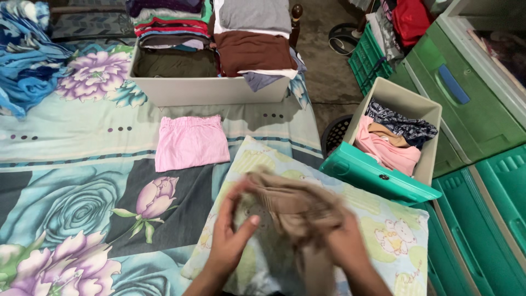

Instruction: The person takes various items of clothing from a bed and drawers, folds them by hand, and organizes them into a storage unit.

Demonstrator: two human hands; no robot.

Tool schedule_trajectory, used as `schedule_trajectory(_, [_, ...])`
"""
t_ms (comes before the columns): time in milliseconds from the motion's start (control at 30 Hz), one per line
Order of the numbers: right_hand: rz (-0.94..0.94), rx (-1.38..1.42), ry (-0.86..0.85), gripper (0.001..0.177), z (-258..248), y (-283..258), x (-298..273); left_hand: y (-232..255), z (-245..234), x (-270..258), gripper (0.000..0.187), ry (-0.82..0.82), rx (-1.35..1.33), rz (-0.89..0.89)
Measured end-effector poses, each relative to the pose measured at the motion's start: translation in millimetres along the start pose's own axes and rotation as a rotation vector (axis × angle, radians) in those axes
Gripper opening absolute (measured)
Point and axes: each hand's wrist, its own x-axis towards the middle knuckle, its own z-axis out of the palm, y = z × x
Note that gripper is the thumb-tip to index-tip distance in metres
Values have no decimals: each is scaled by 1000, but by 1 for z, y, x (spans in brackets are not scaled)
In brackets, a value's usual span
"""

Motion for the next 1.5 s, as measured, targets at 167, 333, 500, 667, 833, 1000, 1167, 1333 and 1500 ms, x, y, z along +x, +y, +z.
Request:
schedule_trajectory(167, [146,771,-61,46,-35,-8,18,-14,-29,16,92,-156,-302,-332])
schedule_trajectory(333, [336,886,-159,56,-20,34,75,-67,-20,26,84,-43,128,-520])
schedule_trajectory(500, [180,700,64,44,-33,105,56,-107,-39,28,69,27,265,-181])
schedule_trajectory(667, [192,153,-43,31,-37,169,10,-66,-16,-8,98,-97,755,-586])
schedule_trajectory(833, [123,-179,-34,26,-39,196,3,-59,-9,-29,94,-77,667,-572])
schedule_trajectory(1000, [40,-462,-168,26,-56,163,18,-63,-22,-23,97,-189,815,-693])
schedule_trajectory(1167, [403,712,-29,47,-23,91,52,-72,-28,16,80,11,529,-676])
schedule_trajectory(1333, [432,698,-133,44,-1,64,104,-80,1,44,91,38,455,-484])
schedule_trajectory(1500, [135,464,-113,49,27,22,167,-111,-48,82,80,173,125,-255])
